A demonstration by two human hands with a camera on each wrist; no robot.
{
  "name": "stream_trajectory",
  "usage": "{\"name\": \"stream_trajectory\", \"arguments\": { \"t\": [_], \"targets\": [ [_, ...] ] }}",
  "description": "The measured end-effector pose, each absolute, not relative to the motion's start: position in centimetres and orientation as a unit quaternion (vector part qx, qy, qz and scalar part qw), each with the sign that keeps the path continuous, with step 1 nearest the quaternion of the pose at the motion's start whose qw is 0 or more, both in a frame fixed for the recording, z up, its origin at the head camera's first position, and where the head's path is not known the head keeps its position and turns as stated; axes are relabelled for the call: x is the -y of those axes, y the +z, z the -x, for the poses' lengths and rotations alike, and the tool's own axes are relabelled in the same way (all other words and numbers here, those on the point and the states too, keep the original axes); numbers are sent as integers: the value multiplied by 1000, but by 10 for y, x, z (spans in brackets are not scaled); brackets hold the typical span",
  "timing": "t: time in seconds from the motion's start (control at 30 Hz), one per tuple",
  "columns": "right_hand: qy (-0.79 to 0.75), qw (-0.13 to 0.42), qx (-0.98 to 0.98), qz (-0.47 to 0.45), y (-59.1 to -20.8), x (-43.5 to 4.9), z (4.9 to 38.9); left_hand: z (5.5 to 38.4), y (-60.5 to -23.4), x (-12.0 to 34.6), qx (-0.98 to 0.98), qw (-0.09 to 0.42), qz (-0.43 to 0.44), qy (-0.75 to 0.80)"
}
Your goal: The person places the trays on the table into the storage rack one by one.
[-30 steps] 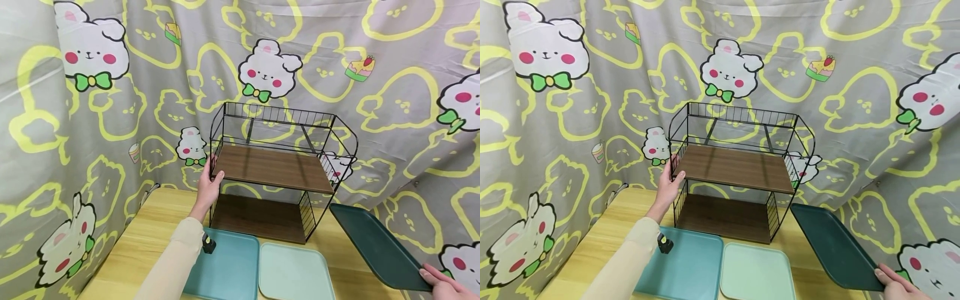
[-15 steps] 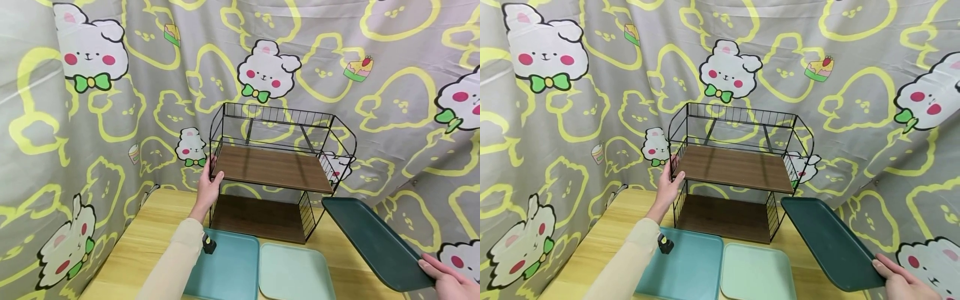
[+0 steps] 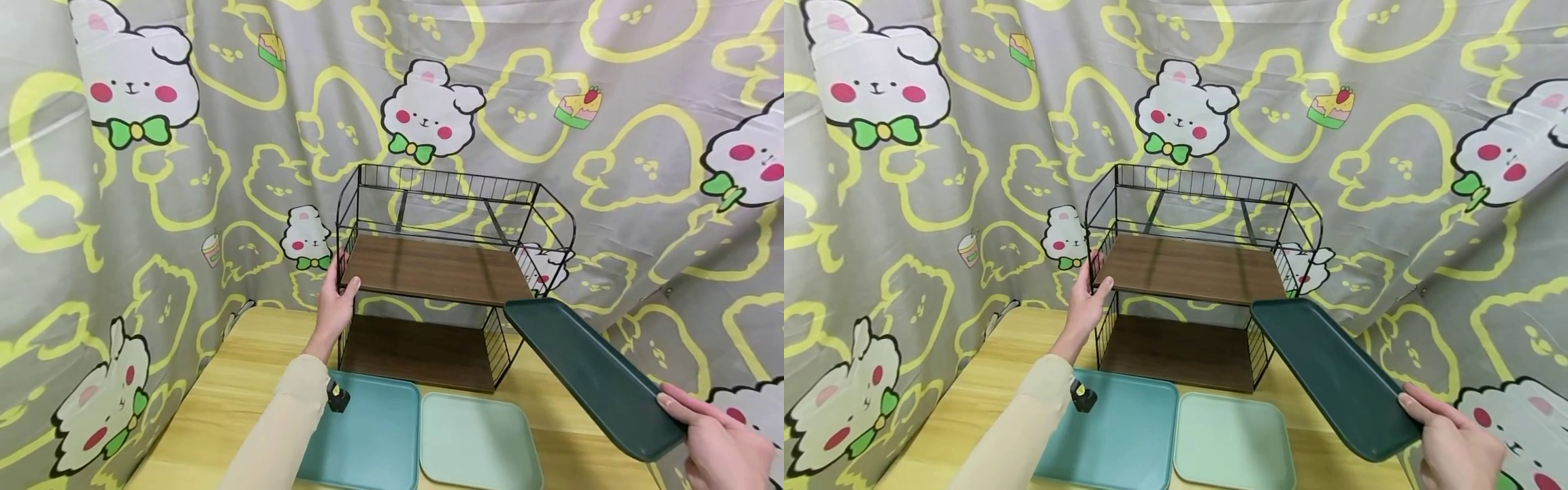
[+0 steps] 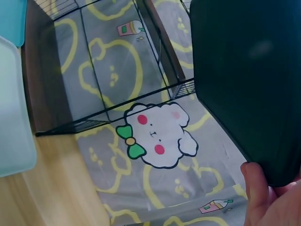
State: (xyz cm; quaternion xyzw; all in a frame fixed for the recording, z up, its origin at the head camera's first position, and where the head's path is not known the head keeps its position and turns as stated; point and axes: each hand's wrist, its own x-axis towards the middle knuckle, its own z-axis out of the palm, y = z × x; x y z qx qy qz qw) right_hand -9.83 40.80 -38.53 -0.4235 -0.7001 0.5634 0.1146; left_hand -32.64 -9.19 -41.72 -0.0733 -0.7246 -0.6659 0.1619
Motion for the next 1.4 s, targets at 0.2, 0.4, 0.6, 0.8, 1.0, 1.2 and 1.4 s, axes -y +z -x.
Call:
{"name": "stream_trajectory", "arguments": {
  "t": [0.2, 0.4, 0.6, 0.8, 1.0, 1.2, 1.4],
  "targets": [
    [590, 132, 678, 418, -373, -397, 97, 326, -416, 92, 727, 161, 68, -664],
    [592, 177, 664, 420, -369, -382, 104, 326, -415, 92, 726, 159, 70, -665],
    [617, 205, 637, 415, -365, -364, 117, 328, -416, 92, 727, 159, 68, -664],
    [638, 257, 613, 390, -367, -337, 136, 327, -416, 92, 725, 160, 73, -666],
    [627, 309, 609, 375, -371, -314, 152, 323, -415, 91, 719, 155, 78, -673],
    [575, 353, 646, 357, -375, -293, 172, 323, -416, 92, 727, 153, 74, -665],
    [534, 359, 672, 366, -378, -277, 191, 323, -416, 92, 729, 154, 71, -663]
  ]
}}
